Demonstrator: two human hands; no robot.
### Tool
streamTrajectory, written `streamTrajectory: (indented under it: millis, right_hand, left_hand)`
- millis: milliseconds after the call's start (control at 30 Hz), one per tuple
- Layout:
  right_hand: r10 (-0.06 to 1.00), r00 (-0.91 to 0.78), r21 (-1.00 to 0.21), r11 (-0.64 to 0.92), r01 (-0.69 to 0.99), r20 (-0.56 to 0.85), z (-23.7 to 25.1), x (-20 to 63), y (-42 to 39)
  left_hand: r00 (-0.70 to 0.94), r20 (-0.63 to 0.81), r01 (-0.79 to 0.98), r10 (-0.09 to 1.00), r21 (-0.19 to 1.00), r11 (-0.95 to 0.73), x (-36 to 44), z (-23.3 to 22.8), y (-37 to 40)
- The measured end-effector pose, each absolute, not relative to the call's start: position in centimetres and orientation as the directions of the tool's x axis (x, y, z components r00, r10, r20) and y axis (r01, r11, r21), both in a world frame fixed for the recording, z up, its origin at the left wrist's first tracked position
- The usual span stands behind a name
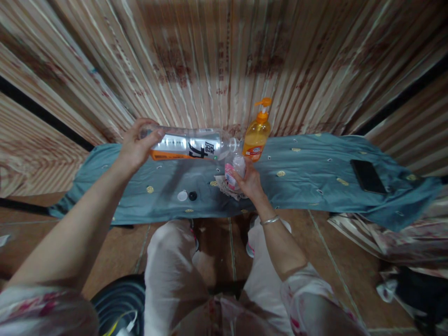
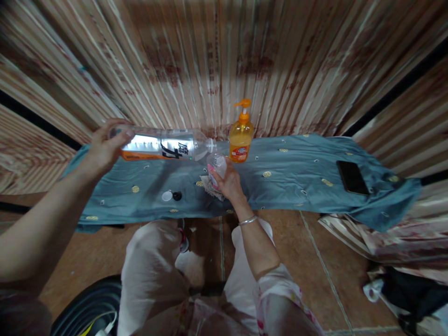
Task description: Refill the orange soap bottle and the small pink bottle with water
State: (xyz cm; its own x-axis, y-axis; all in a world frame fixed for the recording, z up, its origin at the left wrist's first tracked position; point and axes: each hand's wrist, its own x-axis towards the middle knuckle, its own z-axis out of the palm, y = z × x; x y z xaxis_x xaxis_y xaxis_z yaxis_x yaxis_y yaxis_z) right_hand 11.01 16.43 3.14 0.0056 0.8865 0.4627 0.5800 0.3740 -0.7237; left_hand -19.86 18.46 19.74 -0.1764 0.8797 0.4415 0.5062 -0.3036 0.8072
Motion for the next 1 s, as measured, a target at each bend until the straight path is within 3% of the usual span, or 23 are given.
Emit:
streamTrajectory:
  millis: [367,1000]
  right_hand:
    - [0.910,0.032,-0.768,0.329,0.550,0.413,3.41,10.95,16.28]
    - [0.893,0.023,-0.743,0.360,0.564,0.450,3.44,10.86,16.22]
  left_hand:
    - [-0.155,0.463,0.530,0.873,0.784,-0.323,-20.01,19.76,18.32]
    - [-0.132,0.459,0.522,0.879,0.786,-0.332,-20.29,19.77,18.33]
